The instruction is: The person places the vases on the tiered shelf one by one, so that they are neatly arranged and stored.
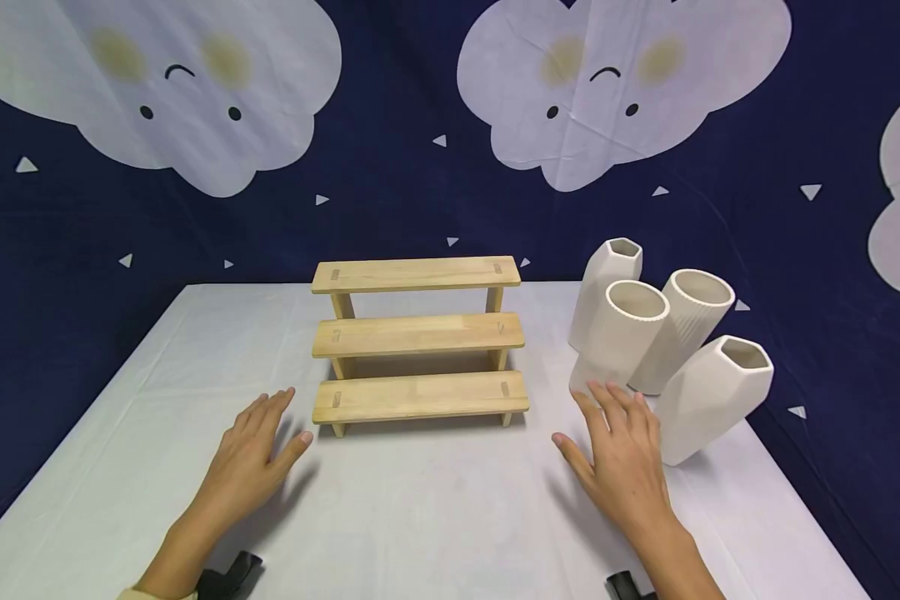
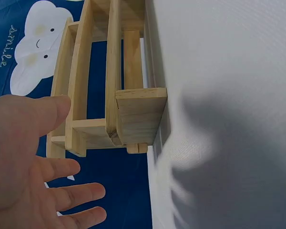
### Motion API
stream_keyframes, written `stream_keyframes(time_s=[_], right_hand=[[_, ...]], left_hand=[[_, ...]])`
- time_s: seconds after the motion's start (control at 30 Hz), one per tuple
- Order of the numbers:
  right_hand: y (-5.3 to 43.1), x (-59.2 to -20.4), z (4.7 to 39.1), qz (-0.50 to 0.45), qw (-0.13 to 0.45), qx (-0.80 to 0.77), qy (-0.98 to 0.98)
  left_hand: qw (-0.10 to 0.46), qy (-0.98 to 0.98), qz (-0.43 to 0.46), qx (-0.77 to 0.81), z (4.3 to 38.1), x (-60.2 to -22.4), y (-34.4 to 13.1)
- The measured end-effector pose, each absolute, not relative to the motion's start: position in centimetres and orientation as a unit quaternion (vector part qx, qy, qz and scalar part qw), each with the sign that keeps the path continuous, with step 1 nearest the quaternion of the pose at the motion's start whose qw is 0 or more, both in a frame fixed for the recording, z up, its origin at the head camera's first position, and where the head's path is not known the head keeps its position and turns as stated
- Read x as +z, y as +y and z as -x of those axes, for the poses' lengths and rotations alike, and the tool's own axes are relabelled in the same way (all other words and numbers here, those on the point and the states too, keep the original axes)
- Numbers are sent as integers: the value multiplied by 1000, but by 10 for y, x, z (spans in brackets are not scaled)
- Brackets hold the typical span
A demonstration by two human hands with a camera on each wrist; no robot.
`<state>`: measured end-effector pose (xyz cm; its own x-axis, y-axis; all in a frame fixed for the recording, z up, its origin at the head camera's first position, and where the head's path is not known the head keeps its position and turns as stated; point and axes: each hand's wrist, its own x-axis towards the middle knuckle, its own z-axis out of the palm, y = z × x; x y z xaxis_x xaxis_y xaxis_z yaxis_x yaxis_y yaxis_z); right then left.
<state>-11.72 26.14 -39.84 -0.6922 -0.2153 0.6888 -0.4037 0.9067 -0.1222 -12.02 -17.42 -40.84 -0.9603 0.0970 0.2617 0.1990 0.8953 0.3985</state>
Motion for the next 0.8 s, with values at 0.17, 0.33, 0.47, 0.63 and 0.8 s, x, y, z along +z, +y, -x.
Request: stream_keyframes(time_s=[0.17,0.33,0.47,0.63,0.8], right_hand=[[267,-400,112,-162,352,153,-909],[272,-403,109,-152,356,173,-906],[274,-405,108,-148,370,190,-897],[276,-405,109,-144,387,214,-885],[277,-405,109,-144,437,235,-856]], left_hand=[[116,-965,78,-222,123,-407,-175],[122,-960,86,-238,126,-407,-175],[126,-956,90,-249,129,-408,-175],[132,-951,92,-263,134,-411,-175],[134,-944,92,-286,138,-413,-175]])
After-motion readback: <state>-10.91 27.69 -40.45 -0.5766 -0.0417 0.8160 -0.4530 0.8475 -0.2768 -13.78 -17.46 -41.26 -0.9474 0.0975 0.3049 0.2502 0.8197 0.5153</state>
